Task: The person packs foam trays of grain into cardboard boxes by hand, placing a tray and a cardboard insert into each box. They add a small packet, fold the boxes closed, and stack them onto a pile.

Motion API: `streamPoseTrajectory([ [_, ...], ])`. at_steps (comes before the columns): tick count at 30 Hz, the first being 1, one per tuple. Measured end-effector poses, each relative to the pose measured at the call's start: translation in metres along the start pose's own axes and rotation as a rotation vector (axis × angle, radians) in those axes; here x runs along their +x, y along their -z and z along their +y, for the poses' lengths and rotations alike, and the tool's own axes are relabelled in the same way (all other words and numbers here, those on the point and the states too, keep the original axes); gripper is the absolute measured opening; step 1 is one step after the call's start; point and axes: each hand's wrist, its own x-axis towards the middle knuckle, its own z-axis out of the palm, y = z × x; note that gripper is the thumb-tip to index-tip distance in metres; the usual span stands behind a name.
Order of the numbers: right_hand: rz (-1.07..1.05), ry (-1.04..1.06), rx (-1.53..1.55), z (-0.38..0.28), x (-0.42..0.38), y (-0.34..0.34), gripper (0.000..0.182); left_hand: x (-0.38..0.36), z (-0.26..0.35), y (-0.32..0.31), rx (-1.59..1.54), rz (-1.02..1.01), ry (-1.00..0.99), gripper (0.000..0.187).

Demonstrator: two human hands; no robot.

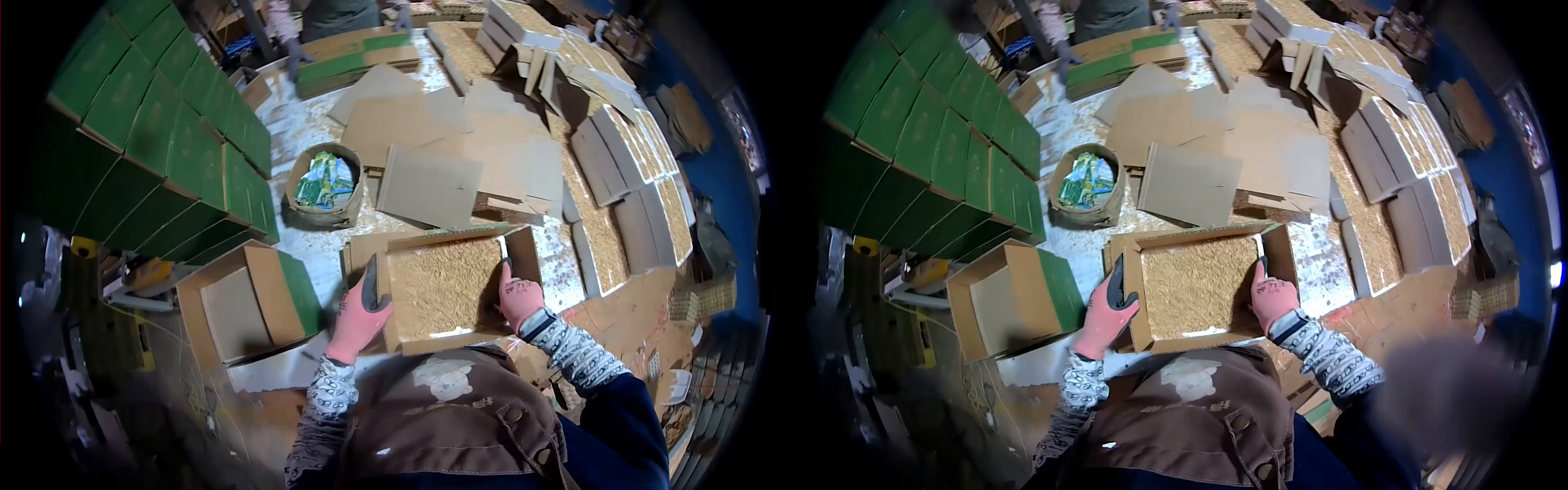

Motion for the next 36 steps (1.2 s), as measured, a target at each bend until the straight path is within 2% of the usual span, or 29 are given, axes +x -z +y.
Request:
streamPoseTrajectory([
  [1,-0.062,0.04,-0.01,-0.006,0.009,0.018,0.072,-0.002,0.0,0.006,0.034,-0.015,0.049,0.063],
  [3,-0.306,0.25,-0.038,-0.003,0.037,0.045,0.057,-0.007,0.0,0.017,0.099,-0.043,0.144,0.063],
  [4,-0.102,0.326,0.099,0.006,0.048,0.053,0.051,-0.006,0.005,0.023,0.026,-0.019,0.175,0.056],
  [5,-0.006,0.272,0.224,0.012,0.063,0.083,0.056,0.003,0.001,0.03,0.0,0.121,0.254,0.051],
  [6,0.16,0.253,0.738,0.021,0.077,0.109,0.056,0.015,-0.005,0.038,-0.027,0.256,0.334,0.047],
  [7,0.344,0.044,0.793,0.025,0.109,0.104,0.058,0.028,-0.012,0.043,-0.053,0.388,0.42,0.043],
  [9,0.704,0.119,0.544,0.04,0.18,0.084,0.085,0.097,-0.02,0.057,0.089,0.382,0.193,0.03],
  [10,0.781,0.025,0.18,0.042,0.219,0.059,0.092,0.132,-0.045,0.056,0.337,0.456,0.134,0.033],
  [11,0.661,0.042,0.162,0.043,0.24,0.043,0.089,0.164,-0.078,0.049,0.869,0.588,-0.031,0.044],
  [12,0.509,0.031,0.182,0.038,0.243,0.054,0.084,0.189,-0.076,0.054,1.04,0.395,0.09,0.053],
  [13,0.35,0.019,0.202,0.034,0.241,0.065,0.079,0.209,-0.094,0.055,1.076,0.307,0.125,0.052],
  [14,0.414,0.08,0.357,0.035,0.234,0.075,0.064,0.22,-0.104,0.056,1.032,0.253,0.159,0.051],
  [15,0.479,0.117,0.336,0.04,0.221,0.085,0.047,0.227,-0.115,0.057,0.988,0.192,0.197,0.05],
  [17,0.513,0.223,0.524,0.062,0.199,0.093,0.037,0.231,-0.122,0.065,0.938,0.148,0.167,0.047],
  [19,0.548,0.118,0.56,0.082,0.16,0.1,0.032,0.228,-0.127,0.075,0.728,0.127,0.179,0.042],
  [21,0.493,0.074,0.846,0.104,0.148,0.087,0.032,0.216,-0.126,0.081,0.701,0.221,0.076,0.044],
  [23,0.488,-0.038,0.967,0.108,0.128,0.089,0.035,0.2,-0.091,0.084,0.767,0.201,0.118,0.047],
  [25,0.529,-0.016,1.073,0.113,0.114,0.083,0.035,0.188,-0.073,0.087,0.778,0.215,0.126,0.049],
  [26,0.618,0.025,1.147,0.104,0.1,0.09,0.035,0.176,-0.055,0.084,0.893,0.329,0.051,0.047],
  [27,0.691,0.057,1.117,0.095,0.08,0.102,0.037,0.161,-0.037,0.082,0.859,0.44,-0.107,0.046],
  [28,0.75,0.134,1.103,0.089,0.066,0.108,0.041,0.143,-0.021,0.069,0.839,0.667,-0.353,0.041],
  [29,0.802,0.199,1.083,0.083,0.05,0.111,0.044,0.111,0.029,0.053,0.712,0.545,-0.531,0.036],
  [30,0.838,0.251,0.98,0.072,0.031,0.115,0.047,0.085,0.049,0.031,0.738,0.384,-0.647,0.032],
  [31,0.858,0.297,0.87,0.059,0.012,0.117,0.051,0.059,0.053,0.0,0.719,0.183,-0.694,0.03],
  [32,0.855,0.431,0.824,0.047,0.001,0.109,0.051,0.034,0.054,-0.035,0.822,-0.057,-0.716,0.032],
  [33,0.834,0.619,0.636,0.034,-0.014,0.119,0.048,0.013,0.043,-0.056,0.908,-0.2,-0.782,0.035],
  [34,0.749,0.811,0.494,0.026,-0.02,0.111,0.041,-0.013,0.022,-0.058,0.878,-0.359,-0.5,0.039],
  [35,0.556,0.821,0.418,0.016,-0.027,0.092,0.029,-0.033,0.005,-0.048,0.842,-0.511,-0.226,0.043],
  [36,0.565,0.949,0.132,0.011,-0.032,0.073,0.019,-0.039,0.031,-0.031,0.66,-0.207,-0.166,0.052],
])
